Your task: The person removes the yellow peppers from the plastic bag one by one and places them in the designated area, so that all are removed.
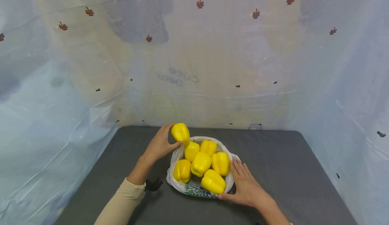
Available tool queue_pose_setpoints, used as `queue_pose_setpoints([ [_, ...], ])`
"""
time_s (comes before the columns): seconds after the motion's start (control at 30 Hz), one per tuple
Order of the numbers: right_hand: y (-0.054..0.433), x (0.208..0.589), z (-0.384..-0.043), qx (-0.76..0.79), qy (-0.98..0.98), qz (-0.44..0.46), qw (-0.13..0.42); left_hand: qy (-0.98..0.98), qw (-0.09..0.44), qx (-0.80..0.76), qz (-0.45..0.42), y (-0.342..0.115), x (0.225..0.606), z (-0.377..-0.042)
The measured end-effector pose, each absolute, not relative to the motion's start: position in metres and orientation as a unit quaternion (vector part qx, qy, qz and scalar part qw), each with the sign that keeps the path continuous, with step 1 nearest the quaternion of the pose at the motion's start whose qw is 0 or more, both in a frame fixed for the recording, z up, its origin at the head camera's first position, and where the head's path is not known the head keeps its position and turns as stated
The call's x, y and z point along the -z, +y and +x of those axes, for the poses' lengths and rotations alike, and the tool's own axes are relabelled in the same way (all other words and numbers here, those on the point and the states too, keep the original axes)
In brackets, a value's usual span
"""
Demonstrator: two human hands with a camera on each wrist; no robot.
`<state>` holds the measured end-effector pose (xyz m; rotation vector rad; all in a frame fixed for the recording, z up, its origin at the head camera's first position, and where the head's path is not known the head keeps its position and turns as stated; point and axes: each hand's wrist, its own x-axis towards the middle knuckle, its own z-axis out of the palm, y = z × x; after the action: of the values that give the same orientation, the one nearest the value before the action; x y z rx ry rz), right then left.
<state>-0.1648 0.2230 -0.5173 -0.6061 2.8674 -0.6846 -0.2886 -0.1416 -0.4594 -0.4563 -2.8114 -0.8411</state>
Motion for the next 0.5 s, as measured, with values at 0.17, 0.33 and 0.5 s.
queue_pose_setpoints([
  [0.17, 0.223, 0.517, -0.165, 0.228, 0.95, -0.202, 0.068, -0.945, 0.081, 0.275, -0.159, -0.155, 0.463, -0.291],
  [0.33, 0.223, 0.517, -0.166, 0.225, 0.951, -0.202, 0.067, -0.947, 0.073, 0.265, -0.167, -0.168, 0.467, -0.294],
  [0.5, 0.223, 0.518, -0.166, 0.228, 0.95, -0.201, 0.069, -0.949, 0.068, 0.256, -0.174, -0.181, 0.471, -0.298],
])
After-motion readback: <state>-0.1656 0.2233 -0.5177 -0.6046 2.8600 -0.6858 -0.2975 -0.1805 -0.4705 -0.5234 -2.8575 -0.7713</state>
